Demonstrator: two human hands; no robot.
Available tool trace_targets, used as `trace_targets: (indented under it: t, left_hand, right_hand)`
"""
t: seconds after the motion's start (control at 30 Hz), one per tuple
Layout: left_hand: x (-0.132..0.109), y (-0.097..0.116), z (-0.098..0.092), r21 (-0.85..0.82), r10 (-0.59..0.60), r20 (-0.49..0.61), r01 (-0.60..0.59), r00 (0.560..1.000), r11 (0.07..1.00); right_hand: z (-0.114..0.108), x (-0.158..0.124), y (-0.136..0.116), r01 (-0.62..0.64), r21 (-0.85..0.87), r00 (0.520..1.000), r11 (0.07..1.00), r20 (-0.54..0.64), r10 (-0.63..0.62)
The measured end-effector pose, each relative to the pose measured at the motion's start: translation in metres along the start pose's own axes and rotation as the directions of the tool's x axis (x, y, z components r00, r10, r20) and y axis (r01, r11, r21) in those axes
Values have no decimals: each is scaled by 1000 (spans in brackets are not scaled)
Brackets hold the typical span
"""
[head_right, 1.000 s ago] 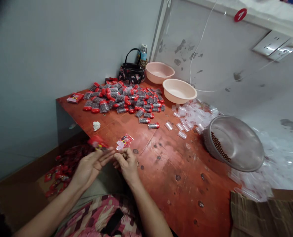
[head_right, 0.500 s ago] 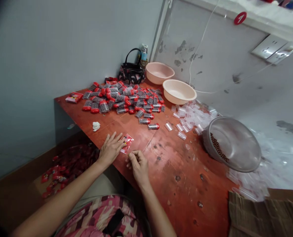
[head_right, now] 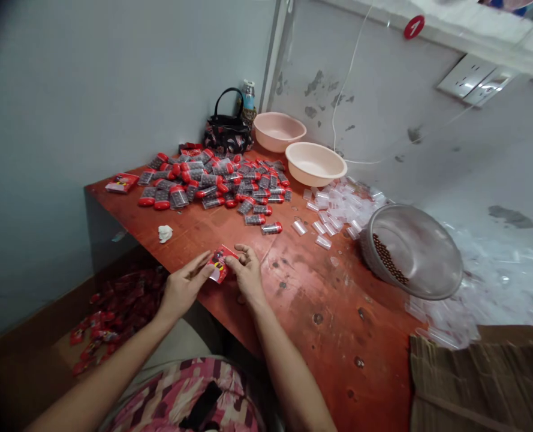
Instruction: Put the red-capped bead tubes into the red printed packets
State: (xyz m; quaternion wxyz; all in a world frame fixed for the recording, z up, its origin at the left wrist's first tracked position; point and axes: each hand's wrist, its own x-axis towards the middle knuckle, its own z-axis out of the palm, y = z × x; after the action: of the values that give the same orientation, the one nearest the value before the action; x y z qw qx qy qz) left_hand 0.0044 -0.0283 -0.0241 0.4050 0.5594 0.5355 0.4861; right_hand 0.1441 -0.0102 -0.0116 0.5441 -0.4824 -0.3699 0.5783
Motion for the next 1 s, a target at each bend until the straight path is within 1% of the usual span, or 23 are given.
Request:
trace_targets:
  t: [0.03,0.1,0.17,0.2,0.23,0.27,0.3,0.33,0.37,0.4,0.43,0.47,0.53,0.6,0.67,0.73,0.77,0.8,0.83,0.87,0.9,0.93,1.0]
  left_hand:
    - [0,4,-3,-92,-116,53,121,992,988]
    - [2,8,-7,-248,-276,223,329,935,911]
    - [4,9,-9,-332,-339,370,464,865,821]
    - [5,8,-9,-350,-356,404,502,843,791]
    - [5,7,-8,-360,-371,406,519,835,775]
    - [6,6,-8,-365,-385,385,521,839,771]
    - [5,5,-8,-366,-399,356,519,845,772]
    - [5,4,-8,-369,-414,322,516,851,773]
    - [4,3,-7,-375,-428,288,513,856,772]
    - [4,3,-7,-386,-442,259,511,859,768]
    - [3,3,-7,-400,-456,234,513,858,759]
    - [3,3,-7,-419,-472,215,517,855,746]
    - [2,5,-7,-471,-501,190,526,845,708]
    - [1,6,-7,-537,-531,162,526,832,660]
    - [1,5,-9,-607,-565,138,520,814,601]
    - [2,3,-10,-673,-600,133,516,789,529]
    - [2,2,-11,-707,-615,136,511,777,488]
    - [3,1,-11,-741,-628,143,503,765,445]
    - [3,0,-11,-773,-638,148,491,756,402]
    - [4,0,-11,-803,-647,152,475,747,360]
    - [5,-1,-10,-828,-655,154,458,740,323]
    - [6,0,-8,-847,-661,156,444,734,292]
    - [7,1,-4,-871,-668,162,423,726,249]
  right_hand:
    - [-1,1,-3,-33,2,998,999,62,33]
    - [-2,3,-8,-87,-29,981,996,171,91]
    - [-3,7,-13,-92,-132,967,987,226,121]
    - [-5,11,-15,-73,-218,965,973,233,125]
    - [-7,16,-18,-38,-327,969,944,220,115]
    - [-9,23,-22,5,-456,979,890,182,88]
    - [-13,30,-27,39,-598,992,800,116,39]
    - [-17,39,-32,39,-738,999,673,22,-34]
    - [-21,48,-38,-6,-850,989,527,-81,-120]
    - [-26,58,-43,-88,-916,964,392,-178,-197]
    - [-31,68,-47,-181,-938,936,294,-256,-241]
    - [-35,77,-51,-239,-939,919,248,-301,-254]
    - [-41,93,-53,-297,-929,908,222,-347,-236]
    - [-46,103,-50,-294,-929,916,225,-342,-212]
    - [-49,106,-47,-268,-936,926,228,-316,-208]
    - [-50,98,-42,-222,-948,939,231,-271,-213]
    - [-50,89,-39,-179,-946,949,270,-239,-206]
    - [-50,77,-36,-127,-934,961,335,-199,-190]
    - [-48,63,-31,-53,-887,975,459,-144,-167]
    - [-45,45,-26,19,-788,988,616,-81,-134]
    - [-41,26,-20,71,-662,993,746,-22,-114]
    - [-36,6,-15,98,-544,994,834,17,-106]
    - [-22,-30,-4,68,-378,997,923,51,-52]
